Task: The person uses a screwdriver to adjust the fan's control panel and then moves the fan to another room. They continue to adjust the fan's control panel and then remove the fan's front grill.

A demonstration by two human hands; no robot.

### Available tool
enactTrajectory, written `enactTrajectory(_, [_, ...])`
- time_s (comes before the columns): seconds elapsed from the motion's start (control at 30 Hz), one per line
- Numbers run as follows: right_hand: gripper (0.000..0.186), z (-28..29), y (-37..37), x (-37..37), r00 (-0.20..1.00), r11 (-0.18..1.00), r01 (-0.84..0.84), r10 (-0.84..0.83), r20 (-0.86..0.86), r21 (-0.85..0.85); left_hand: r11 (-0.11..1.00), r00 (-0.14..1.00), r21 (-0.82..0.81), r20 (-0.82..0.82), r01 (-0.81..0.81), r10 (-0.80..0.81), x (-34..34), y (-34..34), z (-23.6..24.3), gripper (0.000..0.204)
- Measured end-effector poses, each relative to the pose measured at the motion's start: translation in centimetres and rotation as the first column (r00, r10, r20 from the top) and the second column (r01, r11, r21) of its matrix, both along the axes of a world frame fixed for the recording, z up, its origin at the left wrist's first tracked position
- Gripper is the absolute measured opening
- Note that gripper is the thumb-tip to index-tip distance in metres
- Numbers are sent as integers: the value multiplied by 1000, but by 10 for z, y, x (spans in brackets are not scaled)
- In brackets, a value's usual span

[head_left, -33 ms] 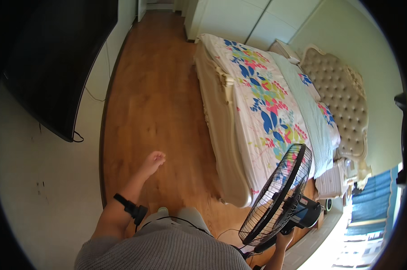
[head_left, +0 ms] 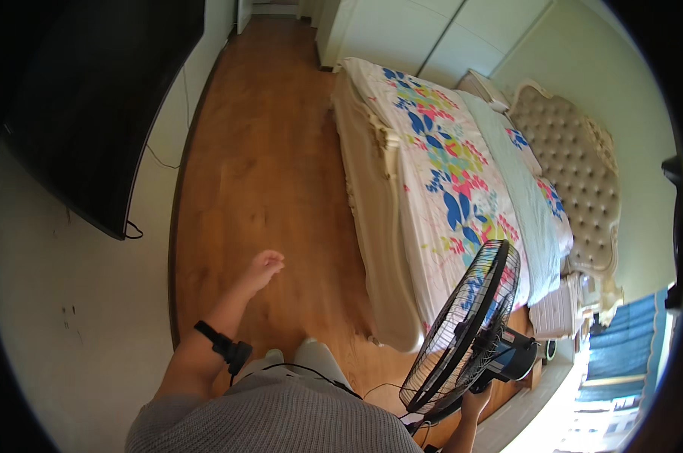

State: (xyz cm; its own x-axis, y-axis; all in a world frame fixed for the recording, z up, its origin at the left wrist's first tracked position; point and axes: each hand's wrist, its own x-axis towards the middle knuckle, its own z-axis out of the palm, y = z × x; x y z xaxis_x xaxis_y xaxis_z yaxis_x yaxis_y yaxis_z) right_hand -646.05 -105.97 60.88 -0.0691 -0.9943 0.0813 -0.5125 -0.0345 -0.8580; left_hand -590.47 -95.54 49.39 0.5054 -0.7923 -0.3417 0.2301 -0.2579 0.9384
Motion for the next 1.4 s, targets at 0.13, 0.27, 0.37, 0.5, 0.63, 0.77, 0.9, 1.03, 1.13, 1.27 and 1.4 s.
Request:
enactTrajectory(0.13, [53, 0, -54, 120, 991, 995, -77, 83, -103, 68, 994, 993, -68, -66, 89, -93, 81, -63, 11, 18])
enactTrajectory(0.27, [52, -17, -123, 226, 985, 986, -117, 130, -115, 116, 995, 995, -30, -28, 99, -100, 192, -133, 22, 16])
enactTrajectory(0.37, [48, -20, -192, 307, 971, 975, -155, 180, -158, 159, 997, 1000, 72, -5, 12, -11, 286, -163, 25, 15])
enactTrajectory(0.5, [45, -21, -290, 425, 964, 971, -184, 209, -164, 154, 959, 982, 226, -40, -170, 183, 392, -175, 4, 13])
enactTrajectory(0.63, [45, -18, -386, 543, 943, 970, -212, 234, -236, 115, 942, 951, 139, -7, -306, 310, 501, -192, -30, 11])
enactTrajectory(0.77, [45, -20, -475, 671, 939, 965, -223, 251, -237, 137, 943, 951, 128, 59, -308, 303, 628, -252, -61, 10])
enactTrajectory(0.9, [41, -10, -554, 807, 915, 979, -191, 203, -349, 71, 986, 988, 106, -69, -130, 137, 760, -366, -51, 10])
enactTrajectory(1.03, [39, 5, -626, 932, 909, 966, -240, 258, -327, 95, 968, 973, 95, 8, -231, 232, 872, -480, -9, 10])
enactTrajectory(1.13, [41, -3, -689, 1020, 908, 964, -234, 264, -324, 130, 975, 977, 80, -37, -206, 210, 953, -555, 2, 11])
enactTrajectory(1.27, [46, -27, -790, 1150, 911, 948, -295, 317, -265, 122, 967, 971, 91, -17, -236, 238, 1070, -621, -10, 14])
enactTrajectory(1.4, [44, -31, -862, 1283, 880, 943, -276, 327, -345, 188, 926, 942, 244, -103, -288, 320, 1180, -638, -19, 14])
